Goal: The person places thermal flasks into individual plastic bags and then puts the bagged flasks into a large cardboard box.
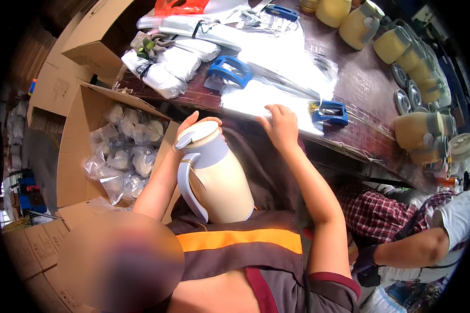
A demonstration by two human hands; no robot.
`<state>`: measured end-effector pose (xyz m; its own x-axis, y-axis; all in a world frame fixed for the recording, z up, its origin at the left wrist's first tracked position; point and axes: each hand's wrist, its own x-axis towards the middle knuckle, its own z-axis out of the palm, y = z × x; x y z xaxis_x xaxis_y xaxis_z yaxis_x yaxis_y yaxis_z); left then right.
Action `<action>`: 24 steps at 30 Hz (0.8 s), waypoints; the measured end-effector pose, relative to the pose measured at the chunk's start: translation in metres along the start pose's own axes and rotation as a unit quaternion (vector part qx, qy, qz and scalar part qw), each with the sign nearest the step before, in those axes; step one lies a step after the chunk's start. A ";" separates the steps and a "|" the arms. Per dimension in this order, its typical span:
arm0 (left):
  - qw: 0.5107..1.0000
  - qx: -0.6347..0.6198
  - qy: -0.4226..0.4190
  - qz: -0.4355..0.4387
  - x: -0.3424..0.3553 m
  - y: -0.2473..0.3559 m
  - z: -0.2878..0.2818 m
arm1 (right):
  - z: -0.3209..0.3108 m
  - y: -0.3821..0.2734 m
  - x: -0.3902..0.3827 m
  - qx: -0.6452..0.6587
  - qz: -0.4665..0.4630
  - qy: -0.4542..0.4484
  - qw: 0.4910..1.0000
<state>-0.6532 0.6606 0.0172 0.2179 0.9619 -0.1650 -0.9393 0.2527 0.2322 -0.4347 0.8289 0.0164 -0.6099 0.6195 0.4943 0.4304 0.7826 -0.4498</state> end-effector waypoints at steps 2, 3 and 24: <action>0.999 0.036 0.021 0.005 0.004 -0.003 0.009 | -0.001 0.000 -0.006 -0.086 -0.086 0.059 0.991; 0.998 0.060 0.034 0.009 0.005 -0.004 0.015 | 0.004 0.011 -0.011 -0.071 -0.060 0.030 0.995; 0.790 0.562 0.126 0.209 0.054 -0.031 0.099 | -0.012 -0.056 0.004 0.699 0.359 -0.046 0.617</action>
<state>-0.5861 0.7147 0.0964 -0.2422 0.9702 -0.0018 -0.0552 -0.0120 0.9984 -0.4536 0.7883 0.0528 -0.6594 0.7185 -0.2212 -0.3434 -0.5495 -0.7617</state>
